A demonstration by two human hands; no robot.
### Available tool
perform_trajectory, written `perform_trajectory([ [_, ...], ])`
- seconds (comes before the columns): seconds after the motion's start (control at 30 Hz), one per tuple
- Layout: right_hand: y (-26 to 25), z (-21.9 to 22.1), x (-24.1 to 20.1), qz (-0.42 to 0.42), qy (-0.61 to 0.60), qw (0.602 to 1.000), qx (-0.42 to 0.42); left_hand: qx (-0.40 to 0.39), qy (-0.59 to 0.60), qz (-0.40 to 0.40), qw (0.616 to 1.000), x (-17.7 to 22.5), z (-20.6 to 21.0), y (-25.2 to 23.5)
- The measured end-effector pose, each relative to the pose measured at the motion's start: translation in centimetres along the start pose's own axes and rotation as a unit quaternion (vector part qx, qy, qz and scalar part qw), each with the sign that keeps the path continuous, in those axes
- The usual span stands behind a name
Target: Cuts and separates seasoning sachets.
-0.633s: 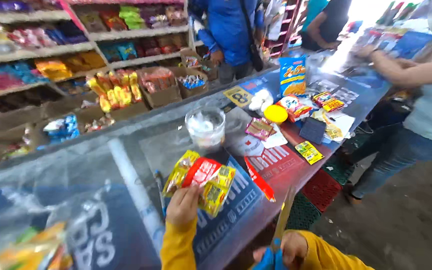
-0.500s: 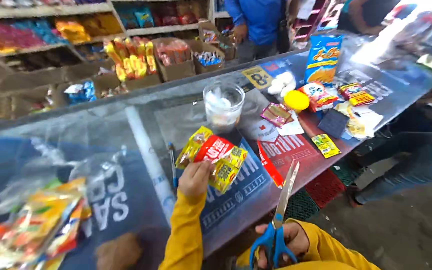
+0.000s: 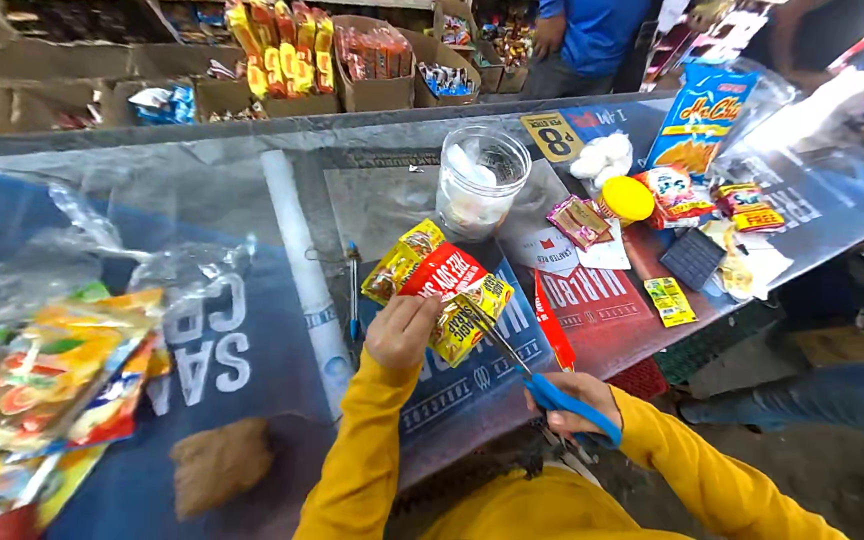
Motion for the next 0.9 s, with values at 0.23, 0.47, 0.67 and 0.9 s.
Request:
perform_trajectory([
  [0.23,-1.0,0.2,-1.0,-0.012,-0.057,0.998,0.002,0.008,-0.024,0.057,0.998,0.8,-0.4,0.1],
  [0.47,-0.3,0.1,-1.0,0.056,0.008,0.998,0.008,0.015,-0.01,0.096,0.995,1.6,-0.4,0.5],
  [0.67,-0.7,0.7,-0.2,0.023,-0.003,0.999,0.046,0.054,0.011,0.039,0.998,1.1,-0.7,0.1],
  [0.9,-0.4,1.9,-0.3,-0.003,-0.097,0.995,0.023,0.032,0.023,0.004,0.999,0.5,-0.1,0.1],
])
Point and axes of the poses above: each hand's wrist, its own y-axis away from the middle knuckle, its own z-axis out of the palm, x = y × z, the point moved 10 cm from there along -y, towards the middle knuckle, and after that the axes turned 13 degrees about y, right-handed, at the moved point
